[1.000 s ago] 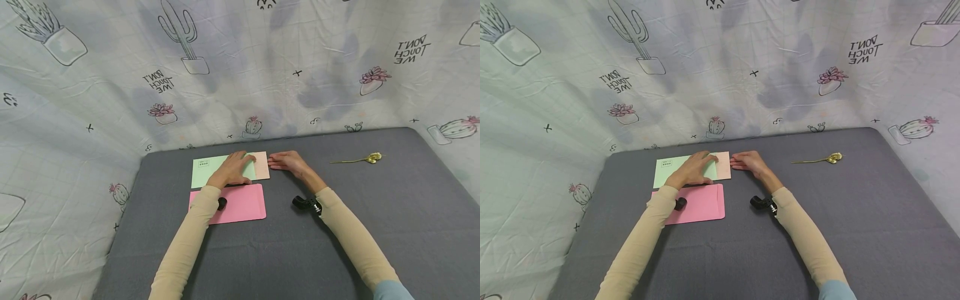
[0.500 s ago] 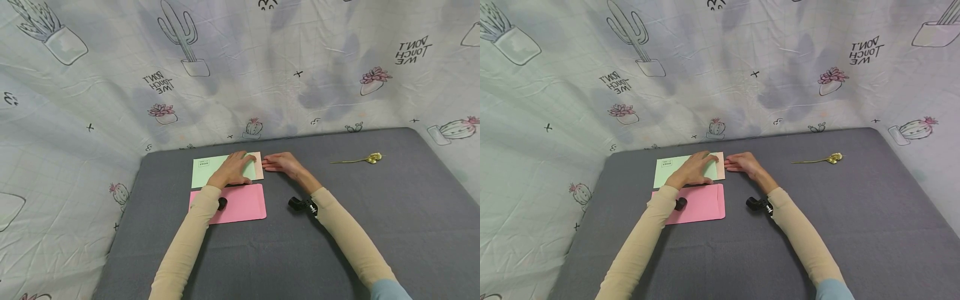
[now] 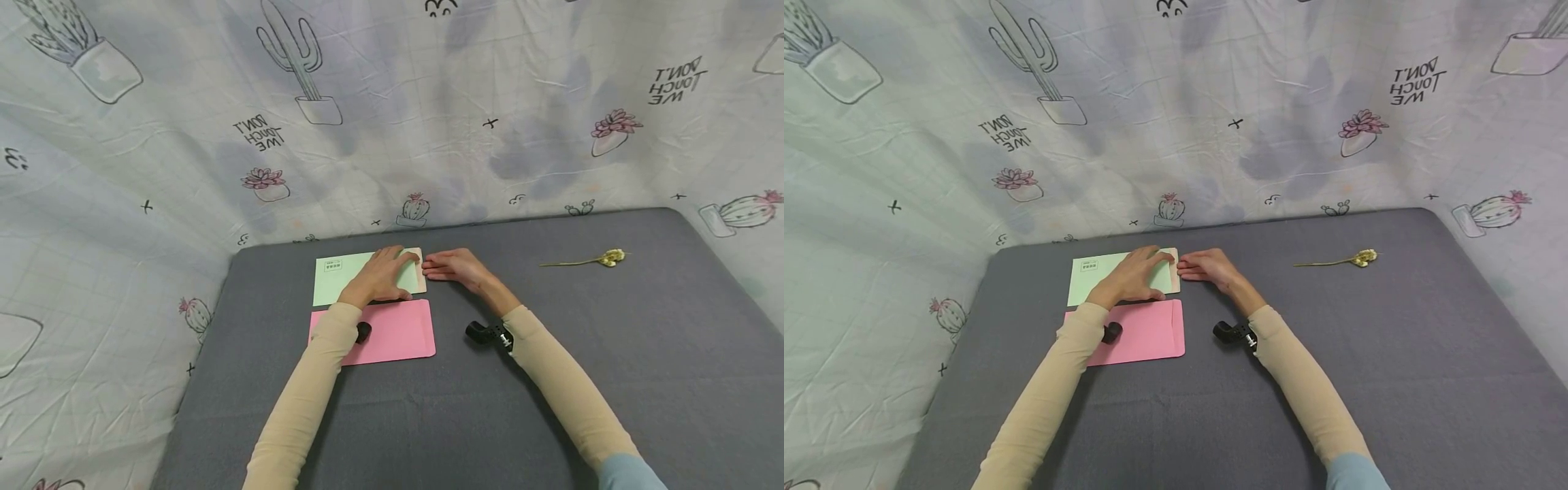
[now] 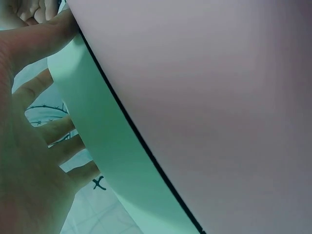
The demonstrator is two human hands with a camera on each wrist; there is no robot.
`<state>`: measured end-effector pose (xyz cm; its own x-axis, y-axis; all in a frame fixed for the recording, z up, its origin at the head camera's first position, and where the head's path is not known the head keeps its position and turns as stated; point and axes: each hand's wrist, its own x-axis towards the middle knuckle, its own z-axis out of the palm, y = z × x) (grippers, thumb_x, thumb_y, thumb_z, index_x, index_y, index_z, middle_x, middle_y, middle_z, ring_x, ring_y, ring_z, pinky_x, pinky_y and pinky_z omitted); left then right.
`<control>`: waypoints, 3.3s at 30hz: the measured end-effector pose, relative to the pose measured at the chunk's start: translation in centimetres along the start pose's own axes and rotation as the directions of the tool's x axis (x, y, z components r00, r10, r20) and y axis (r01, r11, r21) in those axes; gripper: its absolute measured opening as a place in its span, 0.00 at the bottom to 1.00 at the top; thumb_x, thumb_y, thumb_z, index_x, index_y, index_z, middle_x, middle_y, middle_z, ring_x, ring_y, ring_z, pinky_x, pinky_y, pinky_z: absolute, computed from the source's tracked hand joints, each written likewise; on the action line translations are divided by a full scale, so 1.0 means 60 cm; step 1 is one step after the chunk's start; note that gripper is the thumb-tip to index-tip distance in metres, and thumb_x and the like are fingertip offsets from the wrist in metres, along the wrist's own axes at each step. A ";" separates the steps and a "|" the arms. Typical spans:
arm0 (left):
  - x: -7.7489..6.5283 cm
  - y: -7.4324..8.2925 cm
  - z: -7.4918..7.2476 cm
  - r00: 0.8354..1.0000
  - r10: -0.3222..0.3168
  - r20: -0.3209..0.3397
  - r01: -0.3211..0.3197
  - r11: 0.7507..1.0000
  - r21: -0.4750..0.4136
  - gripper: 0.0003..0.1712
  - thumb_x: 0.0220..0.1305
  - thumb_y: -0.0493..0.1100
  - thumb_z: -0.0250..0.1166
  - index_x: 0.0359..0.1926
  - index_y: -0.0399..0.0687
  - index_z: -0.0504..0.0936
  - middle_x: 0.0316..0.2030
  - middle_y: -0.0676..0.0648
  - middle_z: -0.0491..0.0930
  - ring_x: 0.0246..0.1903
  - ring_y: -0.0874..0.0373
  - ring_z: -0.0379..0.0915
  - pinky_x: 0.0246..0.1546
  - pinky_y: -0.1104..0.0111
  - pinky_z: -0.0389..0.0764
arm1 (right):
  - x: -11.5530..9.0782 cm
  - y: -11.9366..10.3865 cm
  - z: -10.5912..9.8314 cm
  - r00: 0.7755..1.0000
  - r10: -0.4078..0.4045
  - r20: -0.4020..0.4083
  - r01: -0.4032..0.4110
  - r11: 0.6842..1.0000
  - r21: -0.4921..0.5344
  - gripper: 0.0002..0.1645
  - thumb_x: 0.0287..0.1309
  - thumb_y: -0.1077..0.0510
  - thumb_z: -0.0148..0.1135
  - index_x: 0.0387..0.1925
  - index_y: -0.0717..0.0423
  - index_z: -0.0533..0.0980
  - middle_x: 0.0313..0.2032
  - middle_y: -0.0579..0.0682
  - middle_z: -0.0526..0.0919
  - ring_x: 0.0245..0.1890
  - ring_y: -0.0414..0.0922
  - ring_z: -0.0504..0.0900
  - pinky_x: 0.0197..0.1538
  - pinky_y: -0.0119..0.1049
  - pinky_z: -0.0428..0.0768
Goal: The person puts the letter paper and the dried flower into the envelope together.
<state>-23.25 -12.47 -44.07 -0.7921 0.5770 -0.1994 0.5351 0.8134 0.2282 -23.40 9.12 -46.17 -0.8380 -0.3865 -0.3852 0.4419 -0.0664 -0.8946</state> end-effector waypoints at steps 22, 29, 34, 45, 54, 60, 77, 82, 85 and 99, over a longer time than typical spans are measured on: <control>0.002 0.003 -0.002 1.000 -0.007 -0.012 0.007 1.000 0.013 0.46 0.51 0.57 0.76 0.69 0.59 0.66 0.70 0.39 0.59 0.71 0.44 0.52 0.71 0.51 0.53 | 0.003 -0.003 0.001 0.999 0.004 0.051 -0.003 1.000 -0.007 0.24 0.77 0.63 0.39 0.66 0.75 0.62 0.61 0.71 0.71 0.59 0.59 0.75 0.56 0.42 0.79; 0.006 0.003 0.000 0.999 0.028 -0.028 -0.028 0.999 0.020 0.44 0.51 0.56 0.76 0.68 0.58 0.67 0.70 0.39 0.60 0.70 0.43 0.54 0.71 0.51 0.54 | -0.046 -0.026 -0.065 0.980 -0.182 -0.085 0.169 0.976 -0.140 0.25 0.74 0.61 0.47 0.65 0.76 0.64 0.59 0.74 0.72 0.49 0.49 0.84 0.53 0.41 0.81; 0.004 0.000 0.000 0.999 0.025 -0.039 -0.023 0.999 0.029 0.44 0.50 0.56 0.76 0.67 0.58 0.68 0.69 0.39 0.61 0.70 0.44 0.55 0.70 0.51 0.55 | -0.096 -0.042 -0.151 0.900 -0.389 -0.196 0.260 0.841 -0.474 0.25 0.71 0.59 0.54 0.61 0.73 0.70 0.56 0.72 0.76 0.47 0.50 0.84 0.50 0.40 0.82; 0.002 -0.001 0.003 1.000 0.009 -0.023 -0.008 0.999 0.031 0.46 0.51 0.56 0.76 0.69 0.58 0.66 0.70 0.39 0.59 0.70 0.44 0.54 0.71 0.51 0.54 | -0.202 -0.025 -0.322 0.789 -0.611 -0.064 0.119 0.255 -0.960 0.19 0.64 0.74 0.53 0.56 0.72 0.73 0.60 0.73 0.69 0.52 0.72 0.72 0.44 0.62 0.71; 0.001 0.001 0.009 0.999 0.015 -0.033 -0.015 1.000 0.014 0.45 0.51 0.56 0.76 0.69 0.57 0.66 0.70 0.38 0.58 0.71 0.42 0.53 0.71 0.50 0.54 | -0.256 0.010 -0.392 0.794 -0.596 -0.120 0.018 0.220 -0.975 0.25 0.54 0.80 0.49 0.54 0.71 0.74 0.55 0.73 0.73 0.52 0.72 0.71 0.47 0.66 0.70; -0.002 0.005 0.011 0.999 0.011 -0.035 -0.011 1.000 0.017 0.46 0.51 0.56 0.76 0.69 0.57 0.66 0.71 0.38 0.58 0.71 0.42 0.52 0.71 0.50 0.54 | -0.269 0.020 -0.402 0.781 -0.607 -0.144 -0.006 0.224 -0.975 0.18 0.55 0.76 0.58 0.49 0.71 0.78 0.47 0.74 0.78 0.44 0.71 0.77 0.44 0.65 0.71; 0.015 -0.009 0.006 0.997 0.054 -0.049 -0.053 0.998 0.040 0.44 0.52 0.56 0.75 0.68 0.58 0.67 0.69 0.39 0.60 0.69 0.43 0.55 0.70 0.51 0.55 | -0.260 0.024 -0.377 0.757 -0.643 -0.116 0.062 0.248 -0.967 0.11 0.57 0.68 0.66 0.43 0.67 0.82 0.39 0.68 0.84 0.35 0.64 0.83 0.37 0.57 0.79; 0.029 -0.027 0.005 0.996 0.068 -0.053 -0.066 0.997 0.044 0.44 0.52 0.56 0.75 0.68 0.57 0.67 0.69 0.38 0.60 0.70 0.43 0.55 0.70 0.50 0.55 | -0.244 0.019 -0.360 0.738 -0.650 -0.181 0.031 0.301 -0.953 0.12 0.60 0.62 0.67 0.43 0.64 0.83 0.38 0.65 0.85 0.30 0.48 0.85 0.31 0.36 0.79; 0.035 -0.035 0.004 0.996 0.070 -0.056 -0.068 0.997 0.044 0.44 0.52 0.56 0.75 0.68 0.57 0.67 0.70 0.38 0.59 0.70 0.43 0.54 0.70 0.50 0.55 | -0.235 0.015 -0.349 0.724 -0.653 -0.220 0.030 0.349 -0.937 0.13 0.59 0.59 0.68 0.43 0.63 0.84 0.37 0.64 0.86 0.28 0.28 0.79 0.29 0.22 0.72; 0.041 -0.036 0.006 0.995 0.063 -0.076 -0.059 0.997 0.052 0.44 0.51 0.56 0.76 0.67 0.57 0.67 0.69 0.38 0.60 0.70 0.43 0.54 0.71 0.51 0.54 | -0.199 0.001 -0.306 0.763 -0.532 -0.368 0.221 0.749 -0.625 0.24 0.62 0.58 0.66 0.52 0.74 0.76 0.31 0.28 0.83 0.30 0.33 0.86 0.36 0.30 0.84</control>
<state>-26.25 -12.78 -45.37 -0.7767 0.6200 -0.1113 0.5958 0.7804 0.1897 -19.23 30.62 -45.75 -0.9920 0.0789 0.0985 -0.0541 0.4396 -0.8966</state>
